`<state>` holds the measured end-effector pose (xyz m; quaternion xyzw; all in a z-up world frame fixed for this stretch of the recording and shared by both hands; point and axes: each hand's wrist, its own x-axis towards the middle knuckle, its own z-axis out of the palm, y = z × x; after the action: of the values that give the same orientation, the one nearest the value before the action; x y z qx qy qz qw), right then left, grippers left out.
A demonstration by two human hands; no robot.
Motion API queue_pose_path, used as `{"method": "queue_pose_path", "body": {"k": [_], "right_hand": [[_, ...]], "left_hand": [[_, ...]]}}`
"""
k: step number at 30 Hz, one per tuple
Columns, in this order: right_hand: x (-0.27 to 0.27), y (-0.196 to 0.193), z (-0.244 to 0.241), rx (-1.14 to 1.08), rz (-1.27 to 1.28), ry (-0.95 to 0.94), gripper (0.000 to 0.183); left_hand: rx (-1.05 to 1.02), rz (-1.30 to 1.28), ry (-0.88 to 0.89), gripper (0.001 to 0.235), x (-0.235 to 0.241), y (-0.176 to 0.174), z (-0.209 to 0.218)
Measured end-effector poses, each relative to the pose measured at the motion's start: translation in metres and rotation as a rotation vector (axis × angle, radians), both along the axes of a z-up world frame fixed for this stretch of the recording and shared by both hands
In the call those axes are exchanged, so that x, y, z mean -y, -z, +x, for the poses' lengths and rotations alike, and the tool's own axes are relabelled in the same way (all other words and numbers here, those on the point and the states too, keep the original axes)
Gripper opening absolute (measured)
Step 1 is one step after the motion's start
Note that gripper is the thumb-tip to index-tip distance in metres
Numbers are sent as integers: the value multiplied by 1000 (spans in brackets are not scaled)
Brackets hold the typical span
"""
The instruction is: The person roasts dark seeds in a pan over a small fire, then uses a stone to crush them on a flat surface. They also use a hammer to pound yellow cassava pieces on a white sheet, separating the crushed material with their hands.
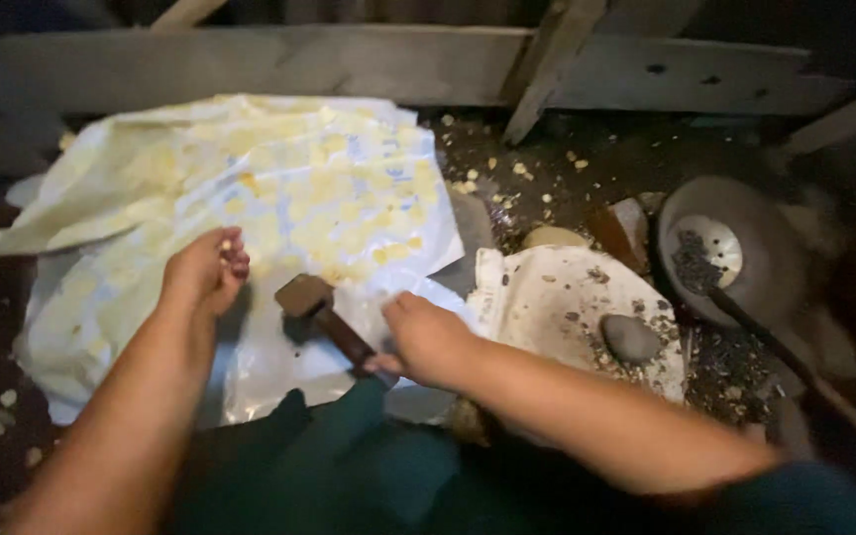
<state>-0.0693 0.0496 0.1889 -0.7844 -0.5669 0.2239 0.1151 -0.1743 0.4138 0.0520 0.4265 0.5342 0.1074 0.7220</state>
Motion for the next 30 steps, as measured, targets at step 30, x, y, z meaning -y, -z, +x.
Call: {"method": "queue_pose_path", "body": {"k": [30], "right_hand": [[11, 64, -12, -58, 855, 820, 20]], "left_hand": [[292, 1533, 704, 56, 175, 26, 32]]}}
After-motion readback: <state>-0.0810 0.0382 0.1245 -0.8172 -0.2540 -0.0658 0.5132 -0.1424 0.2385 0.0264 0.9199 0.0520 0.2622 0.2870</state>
